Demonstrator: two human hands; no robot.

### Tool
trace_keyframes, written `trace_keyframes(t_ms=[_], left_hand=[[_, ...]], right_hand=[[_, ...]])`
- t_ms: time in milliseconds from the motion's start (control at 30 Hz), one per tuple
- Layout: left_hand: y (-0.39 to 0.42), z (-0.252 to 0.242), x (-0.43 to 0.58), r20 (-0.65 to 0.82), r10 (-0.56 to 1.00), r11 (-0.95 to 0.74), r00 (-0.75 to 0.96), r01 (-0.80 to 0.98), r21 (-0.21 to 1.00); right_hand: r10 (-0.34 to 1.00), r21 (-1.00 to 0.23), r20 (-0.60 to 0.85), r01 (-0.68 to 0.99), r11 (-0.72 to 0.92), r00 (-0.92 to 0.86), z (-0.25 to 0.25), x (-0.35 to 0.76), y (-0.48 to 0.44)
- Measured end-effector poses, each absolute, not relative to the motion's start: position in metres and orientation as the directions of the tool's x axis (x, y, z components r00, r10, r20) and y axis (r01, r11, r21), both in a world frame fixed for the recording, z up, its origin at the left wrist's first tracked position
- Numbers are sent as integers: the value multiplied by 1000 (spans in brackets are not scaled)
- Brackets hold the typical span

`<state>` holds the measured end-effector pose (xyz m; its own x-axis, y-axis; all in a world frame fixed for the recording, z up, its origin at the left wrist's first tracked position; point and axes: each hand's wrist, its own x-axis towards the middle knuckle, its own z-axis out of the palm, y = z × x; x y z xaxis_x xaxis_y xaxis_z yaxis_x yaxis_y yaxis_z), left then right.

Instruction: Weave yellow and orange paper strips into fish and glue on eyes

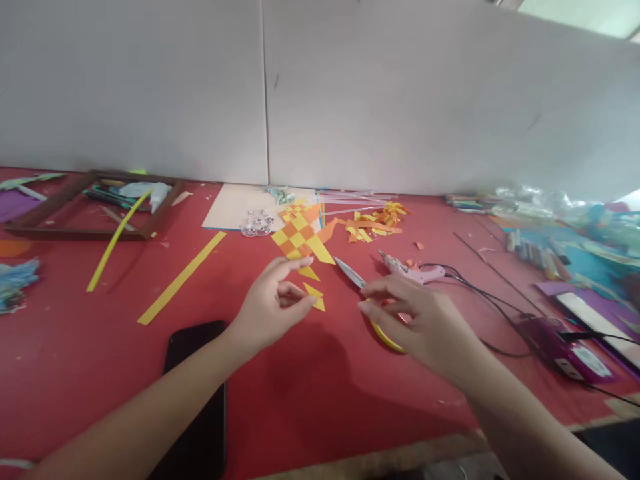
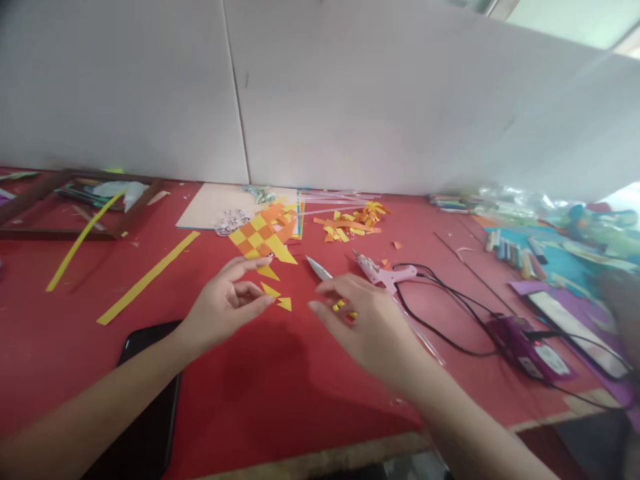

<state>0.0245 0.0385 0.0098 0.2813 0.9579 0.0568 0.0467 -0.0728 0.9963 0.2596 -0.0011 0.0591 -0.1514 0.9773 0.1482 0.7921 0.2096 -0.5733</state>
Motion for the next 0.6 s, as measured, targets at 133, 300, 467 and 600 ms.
trace_keyframes(t_ms=[133,300,467,600], left_hand=[[35,7,27,112,942,-125,317,21,992],[37,4,27,142,930,-168,339,50,984],[36,2,28,111,935,-144,336,75,987],[35,5,29,83,940,-122,330,100,987]], right_hand=[[986,-862,32,496,108,-161,52,220,12],[969,-961,-119,271,-57,-216,31,211,36],[956,-939,-150,339,-58,-252,31,213,38],[969,-928,-106,371,-16,-224,28,214,36]])
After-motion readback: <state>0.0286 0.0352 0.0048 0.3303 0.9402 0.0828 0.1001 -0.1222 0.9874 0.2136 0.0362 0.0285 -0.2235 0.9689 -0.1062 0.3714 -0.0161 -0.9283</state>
